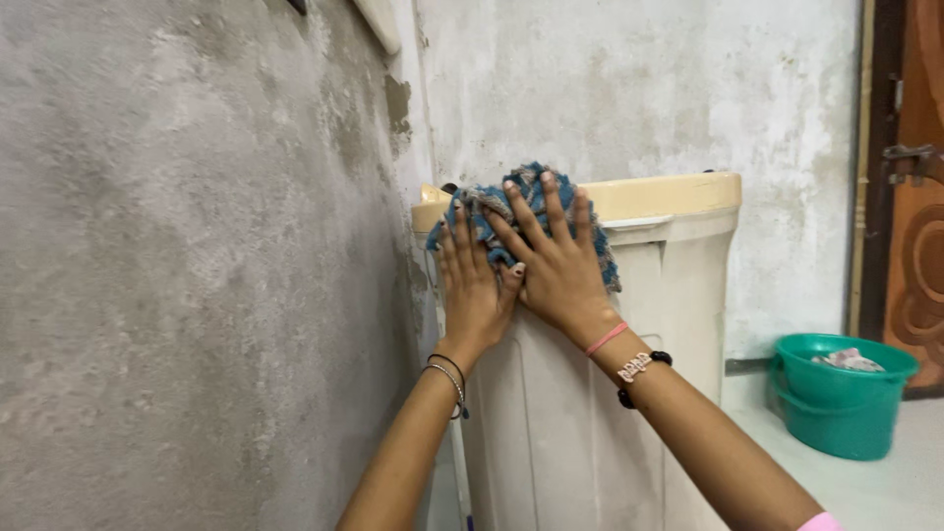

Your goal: The person wipes the exterior of a large white plastic container with a blue and white cloth. They clean the lid, sides, and base in a repetitive manner, moving around the container to reach different areas.

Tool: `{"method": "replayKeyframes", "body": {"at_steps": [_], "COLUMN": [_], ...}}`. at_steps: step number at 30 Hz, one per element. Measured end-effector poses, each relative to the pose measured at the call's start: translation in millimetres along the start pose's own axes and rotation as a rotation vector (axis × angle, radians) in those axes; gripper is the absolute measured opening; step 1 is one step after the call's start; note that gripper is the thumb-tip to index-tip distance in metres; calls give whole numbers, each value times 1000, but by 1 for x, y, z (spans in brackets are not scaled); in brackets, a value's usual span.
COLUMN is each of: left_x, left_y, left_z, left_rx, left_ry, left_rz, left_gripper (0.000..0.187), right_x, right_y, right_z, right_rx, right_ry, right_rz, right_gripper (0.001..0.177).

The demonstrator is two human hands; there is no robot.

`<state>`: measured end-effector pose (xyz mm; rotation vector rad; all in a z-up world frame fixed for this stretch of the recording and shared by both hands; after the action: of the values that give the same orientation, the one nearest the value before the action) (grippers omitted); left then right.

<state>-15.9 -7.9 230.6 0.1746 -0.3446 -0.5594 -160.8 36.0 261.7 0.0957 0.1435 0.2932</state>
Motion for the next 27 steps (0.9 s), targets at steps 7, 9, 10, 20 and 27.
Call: {"method": "replayKeyframes", "body": {"at_steps": [7,9,10,20,27], "left_x": [-19,-14,-9,-54,-136], "left_y": [-2,-2,0,-2,-15], "left_z": [-49,-39,-28,18,67], "left_rx": [-35,-31,-64,13,77], "left_ry": [-36,-35,-24,-57,-243], "left_rz": [-126,-79,-83,188,143], "left_gripper": [95,96,94,96,100], "right_x": [6,6,7,-44,-130], "right_y": [-3,-3,-3,38,46], "right_z": [-44,-32,-20,4,-36], "right_rx": [77,68,34,52,-16], "right_ry": [87,93,81,45,-170], "right_rz": [15,4,-78,-10,158], "right_gripper": [67,68,68,73,73]}}
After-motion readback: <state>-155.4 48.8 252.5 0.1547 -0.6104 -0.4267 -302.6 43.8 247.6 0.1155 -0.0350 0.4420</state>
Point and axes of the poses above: each hand's wrist, its own z-axis towards the middle knuckle, its own y-axis out of the back of the hand, x = y × z, the point moved 2 cm from there along z, towards the middle knuckle, and after that the axes turned 15 degrees about -y, right-handed, at the moved point
